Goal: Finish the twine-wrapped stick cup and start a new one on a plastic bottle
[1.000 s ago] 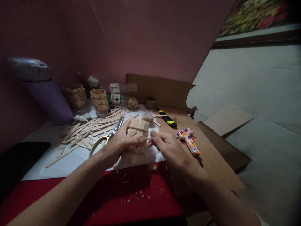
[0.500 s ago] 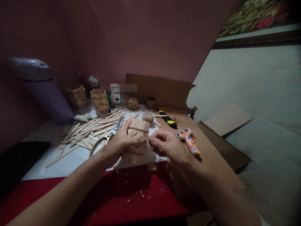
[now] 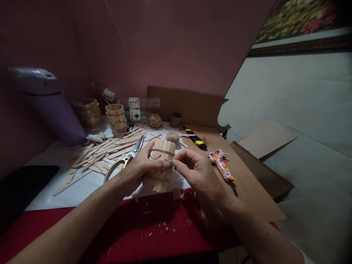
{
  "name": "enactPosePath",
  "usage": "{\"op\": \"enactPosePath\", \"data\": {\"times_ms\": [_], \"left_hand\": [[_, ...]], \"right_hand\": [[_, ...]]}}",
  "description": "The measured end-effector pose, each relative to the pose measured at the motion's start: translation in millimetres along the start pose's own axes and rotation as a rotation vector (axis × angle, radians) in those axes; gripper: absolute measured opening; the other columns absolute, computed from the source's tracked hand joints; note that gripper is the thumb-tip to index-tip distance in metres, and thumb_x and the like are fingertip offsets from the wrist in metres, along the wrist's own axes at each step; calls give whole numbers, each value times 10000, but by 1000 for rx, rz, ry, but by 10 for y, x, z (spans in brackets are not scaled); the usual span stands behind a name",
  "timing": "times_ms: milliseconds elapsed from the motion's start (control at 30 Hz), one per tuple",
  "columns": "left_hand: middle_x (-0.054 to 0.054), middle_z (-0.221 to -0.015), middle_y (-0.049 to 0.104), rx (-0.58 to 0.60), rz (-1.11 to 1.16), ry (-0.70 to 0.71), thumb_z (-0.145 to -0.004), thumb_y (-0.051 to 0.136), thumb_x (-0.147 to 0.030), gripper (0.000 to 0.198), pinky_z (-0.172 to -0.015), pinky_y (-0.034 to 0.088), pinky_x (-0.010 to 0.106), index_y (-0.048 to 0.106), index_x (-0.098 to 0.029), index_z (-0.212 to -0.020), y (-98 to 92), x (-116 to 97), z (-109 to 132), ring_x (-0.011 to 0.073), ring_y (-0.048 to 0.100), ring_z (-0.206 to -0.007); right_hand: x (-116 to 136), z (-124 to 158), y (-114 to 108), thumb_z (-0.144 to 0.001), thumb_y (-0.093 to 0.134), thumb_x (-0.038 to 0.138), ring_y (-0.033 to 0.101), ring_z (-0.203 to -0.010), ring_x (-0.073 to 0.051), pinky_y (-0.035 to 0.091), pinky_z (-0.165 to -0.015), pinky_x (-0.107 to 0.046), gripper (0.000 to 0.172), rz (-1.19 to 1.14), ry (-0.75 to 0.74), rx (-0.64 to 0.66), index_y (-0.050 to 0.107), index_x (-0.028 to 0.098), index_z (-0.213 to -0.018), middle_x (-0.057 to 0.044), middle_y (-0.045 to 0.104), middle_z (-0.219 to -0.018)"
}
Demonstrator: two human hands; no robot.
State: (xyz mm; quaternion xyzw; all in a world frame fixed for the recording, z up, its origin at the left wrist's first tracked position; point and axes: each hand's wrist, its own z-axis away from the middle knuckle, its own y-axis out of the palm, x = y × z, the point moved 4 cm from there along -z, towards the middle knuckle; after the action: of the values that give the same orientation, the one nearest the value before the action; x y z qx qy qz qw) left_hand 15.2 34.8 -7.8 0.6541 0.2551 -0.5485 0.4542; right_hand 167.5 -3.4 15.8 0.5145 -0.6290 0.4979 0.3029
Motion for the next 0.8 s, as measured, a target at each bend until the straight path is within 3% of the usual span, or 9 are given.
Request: {"op": "enactPosePath", "data": {"times_ms": [300,567,800], "left_hand": [[43,-972,662,26,43,-12,-715,775,-273,477,-666,524,268,580,-200,-1144,67,-56,15,168,634,-755],[59,-1065,664,14,28,9,-663,831,-221,825,-698,543,276,437,-262,-1387,27,-28,14,197,651,-841],[60,-1088,656,-56,-11,12,-673,776,-187,832,-715,538,281,404,-269,-1413,20,-47,29,190,649,-838]], "right_hand": [[88,58,10,-926,565,221,564,-684,-122,431,-648,-270,105,214,-130,-54,602,194,-832,10,624,-752],[143,100,37,-933,545,168,589,-730,-142,441,-676,-281,90,388,-264,-92,597,193,-864,-16,649,-800],[182,108,37,-923,559,142,590,-737,-143,445,-669,-276,85,426,-317,-100,614,185,-875,-21,639,-803]]}}
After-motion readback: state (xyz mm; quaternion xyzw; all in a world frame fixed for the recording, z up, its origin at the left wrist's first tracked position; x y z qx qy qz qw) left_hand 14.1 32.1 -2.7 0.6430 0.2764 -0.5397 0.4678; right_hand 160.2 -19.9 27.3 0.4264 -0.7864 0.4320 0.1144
